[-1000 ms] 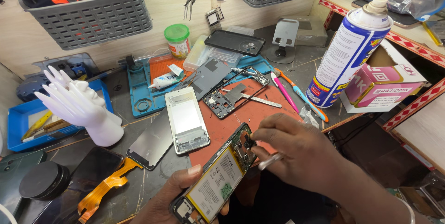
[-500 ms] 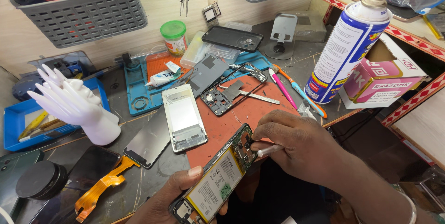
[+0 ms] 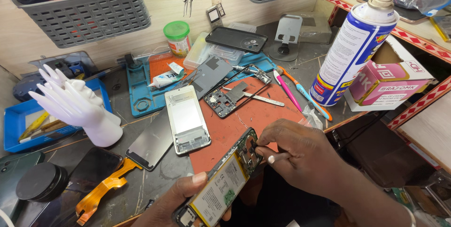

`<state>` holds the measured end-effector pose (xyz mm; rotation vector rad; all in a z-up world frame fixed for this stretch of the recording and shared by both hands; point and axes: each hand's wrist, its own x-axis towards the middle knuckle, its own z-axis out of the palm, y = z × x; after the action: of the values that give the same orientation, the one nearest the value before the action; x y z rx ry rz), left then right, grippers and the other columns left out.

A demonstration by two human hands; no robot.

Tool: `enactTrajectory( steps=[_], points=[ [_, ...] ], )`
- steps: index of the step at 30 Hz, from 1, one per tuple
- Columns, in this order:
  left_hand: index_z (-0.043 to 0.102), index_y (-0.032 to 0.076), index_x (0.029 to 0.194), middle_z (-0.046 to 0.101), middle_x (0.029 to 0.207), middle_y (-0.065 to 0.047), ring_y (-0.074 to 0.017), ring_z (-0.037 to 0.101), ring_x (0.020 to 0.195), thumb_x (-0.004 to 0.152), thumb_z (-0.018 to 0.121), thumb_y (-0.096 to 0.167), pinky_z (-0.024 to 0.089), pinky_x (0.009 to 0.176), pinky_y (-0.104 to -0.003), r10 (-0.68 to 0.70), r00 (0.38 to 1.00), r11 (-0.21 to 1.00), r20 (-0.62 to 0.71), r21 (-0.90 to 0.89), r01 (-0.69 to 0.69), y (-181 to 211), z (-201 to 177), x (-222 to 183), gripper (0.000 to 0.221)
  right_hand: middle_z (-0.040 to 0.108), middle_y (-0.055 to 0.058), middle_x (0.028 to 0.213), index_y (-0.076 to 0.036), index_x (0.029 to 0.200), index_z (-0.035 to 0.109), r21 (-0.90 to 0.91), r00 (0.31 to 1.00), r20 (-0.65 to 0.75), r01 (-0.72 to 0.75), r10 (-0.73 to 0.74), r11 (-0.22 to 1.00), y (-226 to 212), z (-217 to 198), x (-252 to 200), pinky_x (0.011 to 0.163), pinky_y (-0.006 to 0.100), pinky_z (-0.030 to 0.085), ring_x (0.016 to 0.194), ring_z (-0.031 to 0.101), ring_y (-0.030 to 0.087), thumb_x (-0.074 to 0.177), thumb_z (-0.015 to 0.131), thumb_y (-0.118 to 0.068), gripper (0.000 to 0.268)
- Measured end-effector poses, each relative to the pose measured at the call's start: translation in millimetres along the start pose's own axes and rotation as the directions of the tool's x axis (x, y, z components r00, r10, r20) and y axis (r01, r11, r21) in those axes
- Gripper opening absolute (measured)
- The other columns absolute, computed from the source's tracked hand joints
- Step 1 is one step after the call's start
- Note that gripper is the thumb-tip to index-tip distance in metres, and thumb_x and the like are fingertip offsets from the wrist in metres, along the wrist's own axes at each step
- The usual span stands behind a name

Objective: The person disassembles a smartphone, removes the screen assembly, and cleans the adhesive residue from the frame using a metal tool and a spray cleaner. They then use a brush to sweep away debris from the cleaned frame.

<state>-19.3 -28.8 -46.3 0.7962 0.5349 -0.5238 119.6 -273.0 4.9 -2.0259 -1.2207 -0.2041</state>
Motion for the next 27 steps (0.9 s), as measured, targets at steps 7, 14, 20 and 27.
enactTrajectory(
  steps=[7,14,20,27],
  points=[
    [0.069,-0.004,0.120,0.073,0.082,-0.019,-0.0211,0.072,0.067,0.077,0.064,0.063,0.058,0.060,-0.032,0.089,0.984,0.965,-0.155,0.259,-0.047,0.1,8.0,-2.6,0.080,0.046,-0.003,0.053,-0.012,0.091,0.073,0.309,0.835,0.159,-0.549,0.527,0.777,4.7,6.4,-6.8,0.043,0.024,0.028,0.045,0.037,0.004,0.078,0.086,-0.014,0.019],
    [0.062,0.002,0.131,0.070,0.089,-0.013,-0.0186,0.071,0.083,0.073,0.050,0.069,0.055,0.072,-0.030,0.176,0.980,0.847,0.090,0.493,-0.197,2.5,-1.3,11.6,0.090,0.070,-0.002,0.079,0.003,0.089,0.069,0.747,0.842,0.157,-0.443,0.517,0.495,17.5,24.9,-11.6,0.060,0.019,0.050,0.070,0.064,0.004,0.084,0.082,-0.001,0.014],
    [0.060,0.003,0.137,0.070,0.087,-0.016,-0.0235,0.071,0.082,0.065,0.050,0.078,0.051,0.067,-0.041,0.248,0.961,0.766,0.119,0.583,-0.270,2.8,-9.6,32.2,0.105,0.072,0.003,0.065,0.000,0.097,0.074,0.749,0.751,0.063,-0.471,0.657,0.466,4.5,35.5,-13.4,0.050,0.018,0.042,0.054,0.058,0.004,0.082,0.080,-0.005,0.017],
    [0.056,0.008,0.148,0.067,0.090,-0.020,-0.0287,0.069,0.087,0.053,0.060,0.072,0.051,0.074,-0.045,0.258,0.966,0.774,0.004,0.598,-0.209,-7.6,-3.8,30.3,0.115,0.056,-0.001,0.051,-0.006,0.094,0.079,0.582,0.668,0.010,-0.609,0.744,0.539,-15.1,26.2,-9.7,0.043,0.022,0.024,0.044,0.039,0.003,0.078,0.083,-0.012,0.018]
  ],
)
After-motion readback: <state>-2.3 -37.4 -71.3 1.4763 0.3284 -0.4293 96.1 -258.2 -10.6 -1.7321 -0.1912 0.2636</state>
